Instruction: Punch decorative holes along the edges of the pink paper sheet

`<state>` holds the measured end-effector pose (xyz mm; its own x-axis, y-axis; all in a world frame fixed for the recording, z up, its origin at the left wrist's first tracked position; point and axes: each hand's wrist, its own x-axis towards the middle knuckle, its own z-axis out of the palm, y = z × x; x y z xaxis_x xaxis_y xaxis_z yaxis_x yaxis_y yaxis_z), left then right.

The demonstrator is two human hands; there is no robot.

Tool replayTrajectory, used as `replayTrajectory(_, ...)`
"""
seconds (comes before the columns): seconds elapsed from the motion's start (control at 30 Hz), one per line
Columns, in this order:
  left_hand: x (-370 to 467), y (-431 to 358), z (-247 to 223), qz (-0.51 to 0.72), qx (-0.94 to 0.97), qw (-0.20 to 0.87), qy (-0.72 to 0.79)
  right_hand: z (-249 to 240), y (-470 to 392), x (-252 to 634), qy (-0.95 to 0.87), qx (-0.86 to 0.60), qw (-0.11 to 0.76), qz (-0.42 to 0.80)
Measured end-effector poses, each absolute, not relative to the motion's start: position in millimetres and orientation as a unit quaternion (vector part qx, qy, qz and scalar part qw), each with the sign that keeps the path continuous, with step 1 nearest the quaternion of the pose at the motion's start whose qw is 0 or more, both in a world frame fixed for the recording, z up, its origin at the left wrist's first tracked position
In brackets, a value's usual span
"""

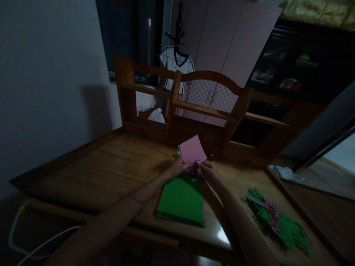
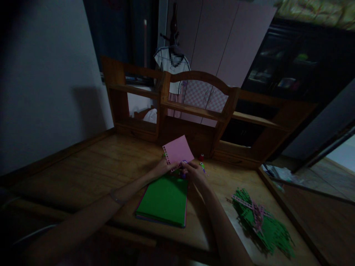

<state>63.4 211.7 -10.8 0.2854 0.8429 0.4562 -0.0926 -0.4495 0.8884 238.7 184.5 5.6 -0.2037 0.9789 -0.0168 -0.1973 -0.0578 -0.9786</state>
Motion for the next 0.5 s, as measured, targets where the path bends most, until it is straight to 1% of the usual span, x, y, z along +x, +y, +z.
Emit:
replayTrajectory(0.37,60.9,206.8,-8.3,0.513,0.669,0.443,0.306,8.0,181.9,237.7,-0.487,-0.389,0.482,0.616)
replayTrajectory(0.5,61.5,207.0,-6.2,0.519,0.664,0.454,0.290,9.5,180.4,236.7,-0.494,-0.395,0.480,0.607)
